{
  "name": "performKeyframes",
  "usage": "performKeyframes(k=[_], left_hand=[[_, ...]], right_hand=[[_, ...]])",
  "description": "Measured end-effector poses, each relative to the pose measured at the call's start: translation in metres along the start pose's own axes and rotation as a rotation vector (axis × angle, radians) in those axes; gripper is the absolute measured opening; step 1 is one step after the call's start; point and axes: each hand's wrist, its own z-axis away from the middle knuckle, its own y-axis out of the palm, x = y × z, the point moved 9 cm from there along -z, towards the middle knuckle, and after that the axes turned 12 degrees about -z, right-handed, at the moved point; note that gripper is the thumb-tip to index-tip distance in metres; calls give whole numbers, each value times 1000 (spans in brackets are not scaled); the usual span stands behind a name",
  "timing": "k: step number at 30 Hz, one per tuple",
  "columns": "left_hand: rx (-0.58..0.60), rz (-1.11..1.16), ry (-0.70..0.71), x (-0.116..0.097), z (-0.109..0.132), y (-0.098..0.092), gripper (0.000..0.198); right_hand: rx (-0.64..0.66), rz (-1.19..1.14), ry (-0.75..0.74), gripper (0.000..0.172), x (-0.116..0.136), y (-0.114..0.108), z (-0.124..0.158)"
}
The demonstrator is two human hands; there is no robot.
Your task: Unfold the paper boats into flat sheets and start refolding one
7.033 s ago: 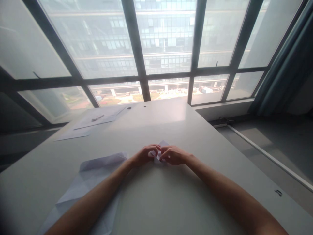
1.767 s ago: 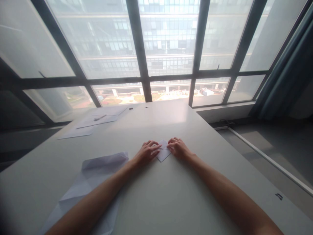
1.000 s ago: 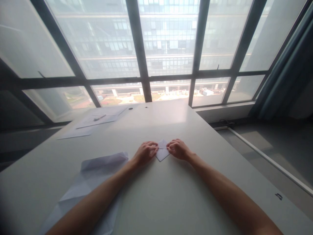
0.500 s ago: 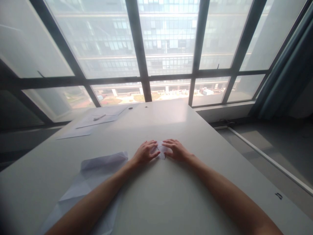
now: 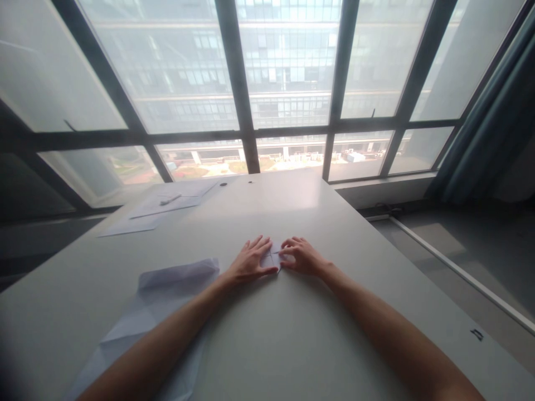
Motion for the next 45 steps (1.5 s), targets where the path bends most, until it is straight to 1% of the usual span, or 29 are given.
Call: performKeyframes(k=[2,5,7,8,11,14,16,18,22,25,27,30,34,38,41,45], left_hand=[[-52,4,9,-1,0,-5,85],[-103,46,55,-5,0,-9,60],[-89,80,97,-8,1,-7,45],[-77,93,116,-9,1,-6,41],[-48,115,164,-13,2,-4,33],[-25,128,200,-16,2,-2,25],[-28,121,203,-16,2,-2,25],[-51,99,186,-14,1,-1,25],[-137,40,120,-8,0,-6,23],[-208,32,32,0,0,-13,21],[-231,41,-16,5,0,-16,20],[-232,41,-36,7,0,-16,24],[-211,-4,-48,9,0,-12,25],[-204,-23,-74,13,-1,-8,35],[-201,-6,-77,16,-1,-5,36],[-202,12,-65,18,-2,-4,35]], right_hand=[[-2,19,0,20,1,-1,0],[-8,65,6,15,1,-3,0],[-14,85,16,16,1,-4,0],[-21,83,20,17,0,-5,-1],[-62,44,13,21,-2,-8,0],[-86,2,-26,25,-5,-8,1],[-64,-22,-50,27,-6,-4,2],[-41,-24,-45,25,-7,-1,2],[-63,55,44,16,-12,-6,0],[-65,113,104,16,-17,-9,0],[-69,122,129,13,-21,-9,1],[-86,113,153,10,-25,-8,2],[-98,102,161,10,-26,-8,2],[-94,49,173,7,-27,-7,3],[-100,16,170,11,-29,-8,4],[-77,0,124,20,-33,-8,6]])
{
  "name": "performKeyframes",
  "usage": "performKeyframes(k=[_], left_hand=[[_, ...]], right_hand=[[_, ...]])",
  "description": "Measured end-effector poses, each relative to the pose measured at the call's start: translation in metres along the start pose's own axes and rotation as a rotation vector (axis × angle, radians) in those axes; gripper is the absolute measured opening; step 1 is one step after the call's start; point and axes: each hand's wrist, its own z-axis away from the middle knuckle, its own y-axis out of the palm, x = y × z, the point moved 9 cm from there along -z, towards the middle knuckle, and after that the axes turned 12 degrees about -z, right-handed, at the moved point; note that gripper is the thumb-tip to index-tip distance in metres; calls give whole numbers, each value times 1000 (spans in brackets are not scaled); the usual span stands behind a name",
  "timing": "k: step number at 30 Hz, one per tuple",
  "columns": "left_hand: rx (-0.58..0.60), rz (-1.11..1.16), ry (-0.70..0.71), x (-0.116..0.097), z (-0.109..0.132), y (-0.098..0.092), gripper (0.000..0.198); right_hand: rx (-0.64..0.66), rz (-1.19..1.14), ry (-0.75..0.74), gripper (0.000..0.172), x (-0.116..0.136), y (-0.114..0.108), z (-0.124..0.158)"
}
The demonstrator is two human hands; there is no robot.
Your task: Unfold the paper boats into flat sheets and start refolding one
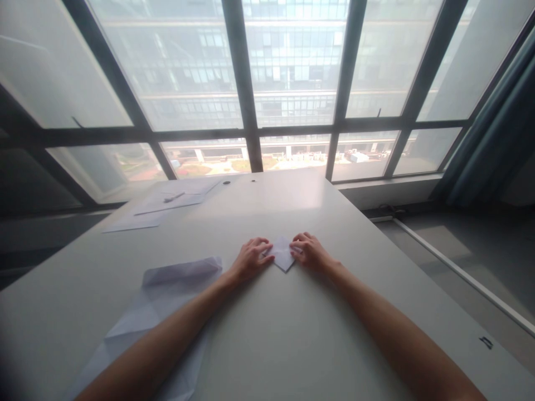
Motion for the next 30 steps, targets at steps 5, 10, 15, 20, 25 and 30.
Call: performKeyframes(k=[5,10,15,20,25,30], left_hand=[[4,-1,13,-1,0,-1,39],[-18,9,8,-3,-1,-5,33],[-24,47,7,-4,-1,-6,24],[-27,63,27,-4,-1,-4,21],[-34,76,33,-4,-1,-4,20],[-31,83,26,-5,-1,-6,33]], right_hand=[[51,27,-15,27,-2,2,1],[20,51,38,32,-1,-2,0],[-22,62,219,34,-9,-4,1],[-73,-13,327,30,-14,-6,0],[-112,-124,389,30,-22,-10,1],[-117,-133,401,38,-25,-9,2]])
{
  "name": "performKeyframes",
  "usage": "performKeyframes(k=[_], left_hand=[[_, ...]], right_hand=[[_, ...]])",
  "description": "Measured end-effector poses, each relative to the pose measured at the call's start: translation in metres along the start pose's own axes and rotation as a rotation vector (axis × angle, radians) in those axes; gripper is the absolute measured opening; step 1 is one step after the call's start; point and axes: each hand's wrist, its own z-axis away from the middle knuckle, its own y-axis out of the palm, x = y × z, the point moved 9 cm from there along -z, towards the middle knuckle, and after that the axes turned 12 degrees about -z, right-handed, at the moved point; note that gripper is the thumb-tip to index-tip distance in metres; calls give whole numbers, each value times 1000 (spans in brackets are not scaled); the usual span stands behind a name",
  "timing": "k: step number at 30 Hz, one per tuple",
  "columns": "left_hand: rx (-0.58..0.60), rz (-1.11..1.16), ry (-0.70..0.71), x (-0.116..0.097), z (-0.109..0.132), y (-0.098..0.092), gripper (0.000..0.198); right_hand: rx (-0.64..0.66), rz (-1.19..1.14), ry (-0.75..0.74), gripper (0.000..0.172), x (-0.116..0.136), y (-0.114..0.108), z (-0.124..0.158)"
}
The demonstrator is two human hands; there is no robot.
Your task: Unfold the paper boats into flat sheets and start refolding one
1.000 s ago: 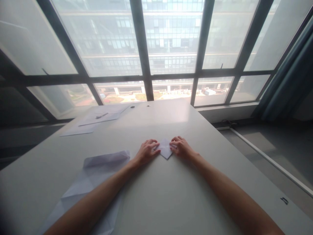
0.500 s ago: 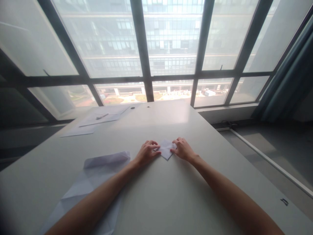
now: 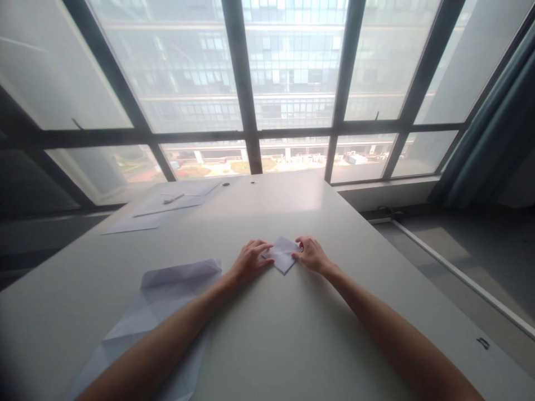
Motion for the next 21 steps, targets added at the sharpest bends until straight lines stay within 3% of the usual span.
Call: performKeyframes(k=[5,9,16,21], left_hand=[[-22,1,-29,2,1,0,46],[-23,24,-79,8,0,0,51],[-110,483,-178,24,-4,-12,44],[-200,583,-181,25,-4,-17,41]], right_hand=[[-66,-171,-63,52,-4,1,-1],[-107,-411,-107,44,-9,4,-5],[-162,-597,-195,32,2,-3,-5],[-139,-604,-197,30,6,-3,-4]])
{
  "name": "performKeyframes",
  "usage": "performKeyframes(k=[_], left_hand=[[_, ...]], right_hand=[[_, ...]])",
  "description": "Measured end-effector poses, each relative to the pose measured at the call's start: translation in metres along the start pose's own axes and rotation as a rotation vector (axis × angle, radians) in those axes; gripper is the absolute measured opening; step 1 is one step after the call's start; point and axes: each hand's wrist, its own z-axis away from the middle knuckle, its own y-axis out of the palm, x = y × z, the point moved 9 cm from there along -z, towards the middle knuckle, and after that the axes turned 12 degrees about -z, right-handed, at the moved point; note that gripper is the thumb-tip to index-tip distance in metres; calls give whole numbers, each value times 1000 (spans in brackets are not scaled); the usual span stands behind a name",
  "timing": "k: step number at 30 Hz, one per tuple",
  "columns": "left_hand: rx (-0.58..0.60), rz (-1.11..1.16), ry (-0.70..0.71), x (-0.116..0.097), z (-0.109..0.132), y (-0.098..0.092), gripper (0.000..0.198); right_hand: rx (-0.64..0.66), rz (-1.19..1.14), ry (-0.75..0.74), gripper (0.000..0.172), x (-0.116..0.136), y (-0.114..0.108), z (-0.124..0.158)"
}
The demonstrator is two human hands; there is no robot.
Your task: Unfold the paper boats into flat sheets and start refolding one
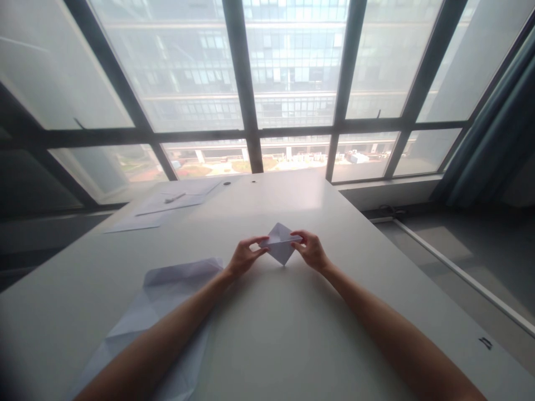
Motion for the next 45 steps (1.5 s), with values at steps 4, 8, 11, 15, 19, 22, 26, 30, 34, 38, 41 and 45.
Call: performKeyframes(k=[4,8,11,15,19,22,26,30,34,38,41,45], left_hand=[[-48,4,26,-4,-1,-2,34],[-111,-98,131,-20,2,-7,23],[-227,-243,174,-29,7,-17,18],[-250,-419,253,-38,11,-18,14],[-45,-552,321,-40,12,2,12],[160,-580,335,-36,15,20,8],[226,-594,314,-31,15,26,10],[222,-602,363,-32,15,29,26],[271,-604,384,-33,18,37,23],[251,-625,339,-32,17,35,23],[274,-655,351,-32,18,37,31],[300,-690,365,-32,21,40,31]], right_hand=[[69,43,-9,35,7,4,0],[33,158,-153,20,28,2,2],[-13,292,-285,14,43,0,6],[97,543,-400,15,48,12,11],[259,742,-415,24,43,26,15],[384,777,-338,21,37,35,18],[430,743,-243,13,30,37,20],[422,678,-204,17,21,38,19],[424,623,-220,20,15,42,20],[413,590,-219,19,15,44,21],[416,588,-224,19,16,46,23],[410,593,-242,20,20,49,23]])
